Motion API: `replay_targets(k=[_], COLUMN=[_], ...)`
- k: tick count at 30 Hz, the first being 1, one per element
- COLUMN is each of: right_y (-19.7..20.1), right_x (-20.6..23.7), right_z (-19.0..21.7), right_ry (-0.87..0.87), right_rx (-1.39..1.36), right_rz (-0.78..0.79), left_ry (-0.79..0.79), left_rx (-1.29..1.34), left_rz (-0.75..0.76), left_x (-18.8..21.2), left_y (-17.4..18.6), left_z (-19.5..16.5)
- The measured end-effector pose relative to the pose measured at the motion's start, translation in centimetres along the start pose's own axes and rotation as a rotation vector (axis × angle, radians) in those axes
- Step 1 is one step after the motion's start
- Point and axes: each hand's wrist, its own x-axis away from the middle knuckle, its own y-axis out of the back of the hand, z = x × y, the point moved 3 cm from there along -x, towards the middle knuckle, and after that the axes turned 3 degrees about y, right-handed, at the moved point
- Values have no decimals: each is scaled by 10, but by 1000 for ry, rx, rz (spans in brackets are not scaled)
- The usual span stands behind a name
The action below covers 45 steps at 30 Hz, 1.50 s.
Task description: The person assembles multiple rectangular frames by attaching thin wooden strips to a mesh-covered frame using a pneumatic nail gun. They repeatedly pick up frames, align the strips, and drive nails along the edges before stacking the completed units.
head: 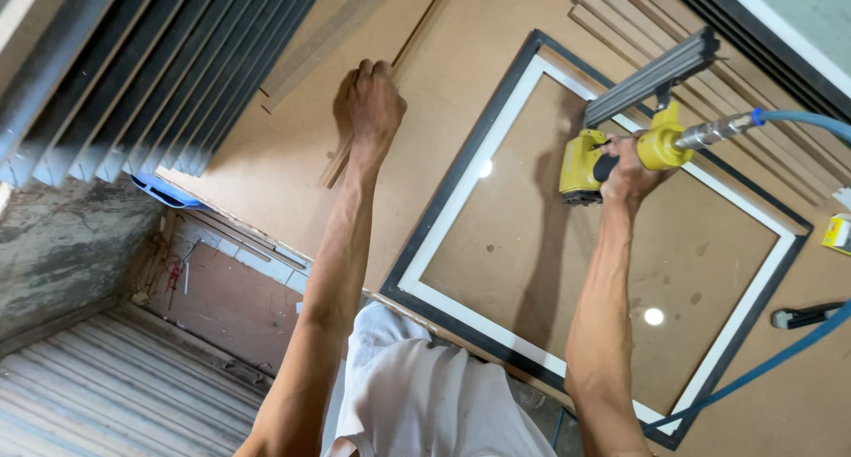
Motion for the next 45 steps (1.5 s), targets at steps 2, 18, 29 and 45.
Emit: replay_targets(k=[2, 18, 29, 45], right_y=[0, -2, 0, -27], right_x=[-2, -10, -51, -90], right_z=[3, 29, -2, -22], right_ry=[-15, 41, -143, -121], right_rx=[-8, 99, 36, 123], right_rz=[54, 450, 868, 1232], left_ry=[14, 36, 118, 116], left_rx=[22, -79, 155, 164], left_rz=[-15, -192, -152, -120], left_x=[40, 177, 176, 175], left_y=[1, -42, -52, -46], left_z=[-12, -126, -108, -108])
